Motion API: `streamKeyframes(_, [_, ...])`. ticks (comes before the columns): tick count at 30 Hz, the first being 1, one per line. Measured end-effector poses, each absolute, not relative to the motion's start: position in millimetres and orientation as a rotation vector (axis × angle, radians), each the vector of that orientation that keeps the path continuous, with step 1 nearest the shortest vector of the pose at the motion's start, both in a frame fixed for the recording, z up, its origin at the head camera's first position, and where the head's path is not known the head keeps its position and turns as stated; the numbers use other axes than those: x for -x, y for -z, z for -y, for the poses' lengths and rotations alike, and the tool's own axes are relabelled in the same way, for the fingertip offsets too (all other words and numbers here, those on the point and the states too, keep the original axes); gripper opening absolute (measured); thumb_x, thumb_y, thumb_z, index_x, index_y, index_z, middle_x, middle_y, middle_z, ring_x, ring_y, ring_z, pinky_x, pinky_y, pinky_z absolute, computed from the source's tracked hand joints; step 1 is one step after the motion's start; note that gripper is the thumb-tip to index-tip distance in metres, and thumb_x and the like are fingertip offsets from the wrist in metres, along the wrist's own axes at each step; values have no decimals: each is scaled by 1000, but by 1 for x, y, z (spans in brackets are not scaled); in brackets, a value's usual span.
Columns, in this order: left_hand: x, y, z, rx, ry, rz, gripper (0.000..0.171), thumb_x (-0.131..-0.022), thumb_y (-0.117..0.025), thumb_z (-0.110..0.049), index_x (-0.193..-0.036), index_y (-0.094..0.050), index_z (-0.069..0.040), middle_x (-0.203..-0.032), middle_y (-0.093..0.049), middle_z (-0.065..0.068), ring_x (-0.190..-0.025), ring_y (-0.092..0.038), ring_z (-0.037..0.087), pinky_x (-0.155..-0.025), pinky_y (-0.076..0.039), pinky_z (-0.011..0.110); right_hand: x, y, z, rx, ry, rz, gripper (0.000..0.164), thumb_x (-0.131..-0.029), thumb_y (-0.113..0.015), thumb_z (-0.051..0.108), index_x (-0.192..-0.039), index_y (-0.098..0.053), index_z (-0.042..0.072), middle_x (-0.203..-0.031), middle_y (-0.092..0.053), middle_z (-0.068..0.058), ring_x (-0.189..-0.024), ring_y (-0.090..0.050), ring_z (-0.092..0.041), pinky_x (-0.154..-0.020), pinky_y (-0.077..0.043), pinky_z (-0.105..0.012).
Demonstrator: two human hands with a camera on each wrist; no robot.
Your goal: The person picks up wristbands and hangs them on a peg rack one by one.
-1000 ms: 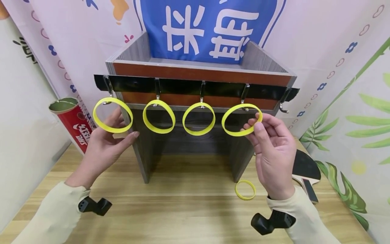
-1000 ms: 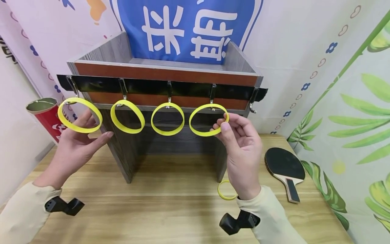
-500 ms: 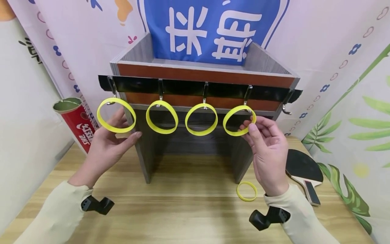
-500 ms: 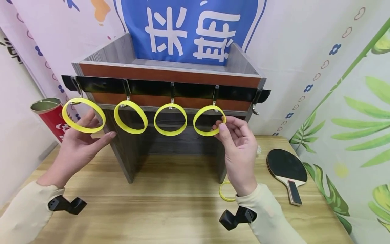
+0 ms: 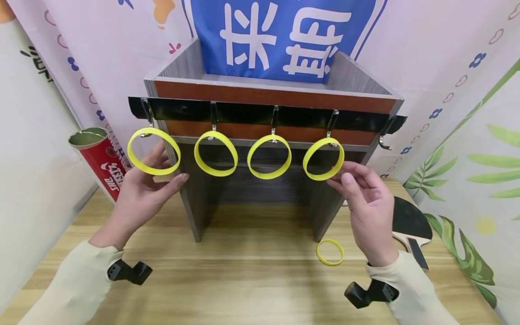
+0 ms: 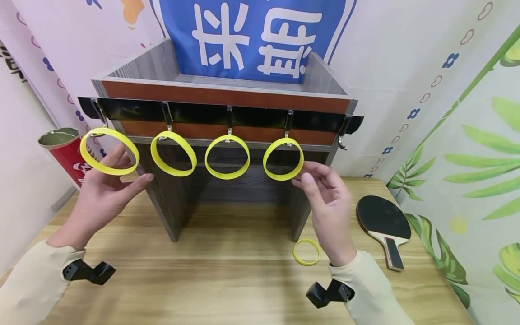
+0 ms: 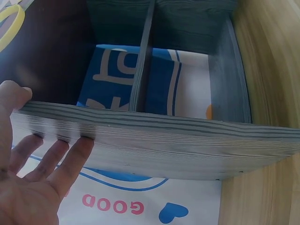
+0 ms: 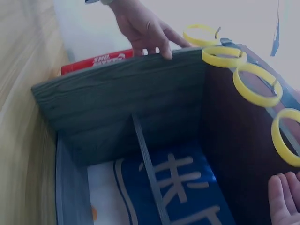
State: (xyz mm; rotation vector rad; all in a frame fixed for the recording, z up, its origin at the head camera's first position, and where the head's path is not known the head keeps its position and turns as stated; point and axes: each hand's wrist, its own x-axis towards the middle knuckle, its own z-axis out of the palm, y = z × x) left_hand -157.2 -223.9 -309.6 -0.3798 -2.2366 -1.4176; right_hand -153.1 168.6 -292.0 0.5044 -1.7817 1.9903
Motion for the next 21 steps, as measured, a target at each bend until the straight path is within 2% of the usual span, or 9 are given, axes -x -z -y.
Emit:
streamKeyframes(5, [159, 309, 224, 402, 1403, 2231, 83, -92, -74, 5, -161, -42, -28, -130, -58, -19, -114, -61, 1, -83, -56, 7, 147, 302, -195, -590, -1989, 1796, 23, -110, -47, 4, -119, -66, -3, -112, -74, -6, -104, -75, -15, -94, -63, -28])
streamKeyframes(11, [160, 309, 226, 416, 1402, 2212, 82, -92, -73, 6, -161, -43, -28, -134, -58, -20, -115, -60, 3, -82, -57, 8, 142, 318, -227, -556, -1979, 1796, 22, -108, -47, -2, -111, -67, -11, -102, -77, -8, -91, -77, -16, -86, -65, -29])
streamKeyframes(16, [159, 309, 226, 406, 1401, 2218, 83, -91, -73, 7, -161, -42, -28, -134, -57, -21, -115, -60, 3, -82, -57, 8, 146, 341, -255, -497, -1897, 2070, 16, -106, -53, -2, -110, -65, -12, -100, -78, -3, -87, -76, -11, -80, -64, -24])
streamKeyframes(18, [159, 310, 226, 405, 1406, 2217, 84, -91, -73, 7, -161, -42, -28, -134, -57, -20, -115, -60, 3, -82, -57, 8, 150, 352, -264, -443, -1735, 2311, 15, -105, -57, 2, -110, -65, -10, -97, -77, 2, -84, -74, -6, -77, -64, -22])
streamKeyframes(21, [159, 310, 225, 409, 1413, 2214, 83, -91, -73, 8, -161, -43, -28, -136, -56, -20, -117, -59, 4, -82, -57, 8, 157, 372, -276, -412, -1346, 2620, 12, -103, -64, 6, -107, -69, -4, -93, -75, 1, -81, -69, 1, -72, -62, -20])
